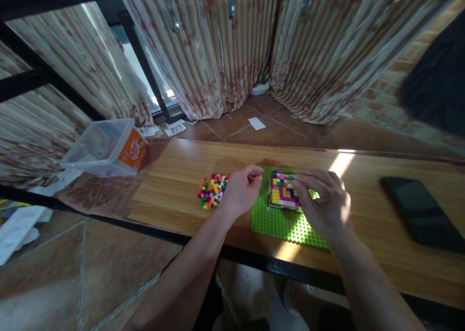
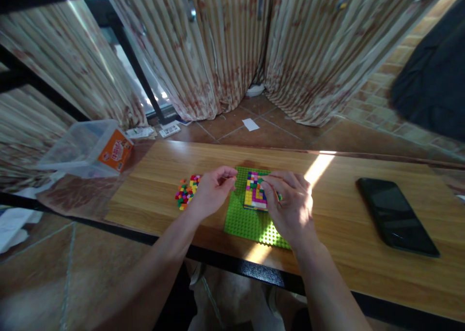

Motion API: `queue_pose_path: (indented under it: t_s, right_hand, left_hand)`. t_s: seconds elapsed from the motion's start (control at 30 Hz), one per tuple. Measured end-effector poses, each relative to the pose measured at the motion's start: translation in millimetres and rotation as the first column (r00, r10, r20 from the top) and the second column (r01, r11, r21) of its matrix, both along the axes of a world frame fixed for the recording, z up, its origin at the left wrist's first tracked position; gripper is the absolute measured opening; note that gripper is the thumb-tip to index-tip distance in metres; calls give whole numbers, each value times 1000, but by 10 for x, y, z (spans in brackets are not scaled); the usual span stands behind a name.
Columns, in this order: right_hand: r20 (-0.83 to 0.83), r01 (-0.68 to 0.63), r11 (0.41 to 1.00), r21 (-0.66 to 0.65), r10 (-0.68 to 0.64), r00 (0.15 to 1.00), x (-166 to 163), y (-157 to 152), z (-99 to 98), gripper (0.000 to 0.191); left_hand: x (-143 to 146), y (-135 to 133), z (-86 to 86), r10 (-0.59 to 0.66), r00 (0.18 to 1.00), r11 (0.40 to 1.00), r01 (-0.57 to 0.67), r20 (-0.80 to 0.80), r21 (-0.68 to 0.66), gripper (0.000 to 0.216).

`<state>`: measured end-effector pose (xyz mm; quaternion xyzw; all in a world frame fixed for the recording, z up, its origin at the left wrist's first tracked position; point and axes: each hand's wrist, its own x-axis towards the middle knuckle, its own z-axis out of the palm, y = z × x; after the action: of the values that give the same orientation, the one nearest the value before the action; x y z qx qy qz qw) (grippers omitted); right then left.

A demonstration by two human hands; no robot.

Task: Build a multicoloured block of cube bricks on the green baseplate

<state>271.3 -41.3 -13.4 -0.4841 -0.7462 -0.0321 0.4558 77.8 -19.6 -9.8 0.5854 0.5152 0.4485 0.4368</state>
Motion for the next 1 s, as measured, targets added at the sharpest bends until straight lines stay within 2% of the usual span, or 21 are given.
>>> queue_pose_path:
  t_s: [0.13, 0.37, 0.8, 1.0]
  right_hand:
    - [-5, -40, 998, -58, 40, 999, 27, -23, -4, 14]
    - [4, -69, 986, -151, 70, 998, -28, -42, -38, 13]
    - [-116, 51, 984, -173, -72, 991, -147, -7, -79, 7]
    - [-136, 61, 981, -183, -87, 987, -155, -5, -82, 9]
  left_hand:
    - [-14, -18, -31, -42, 992, 998, 49, -120, 51, 16]
    - [39, -65, 27, -107, 969, 992, 119, -221, 40, 17]
    - [69, -105, 81, -140, 952, 989, 149, -273, 11, 18]
    - [71, -112, 91, -151, 942, 987, 159, -299, 3, 19]
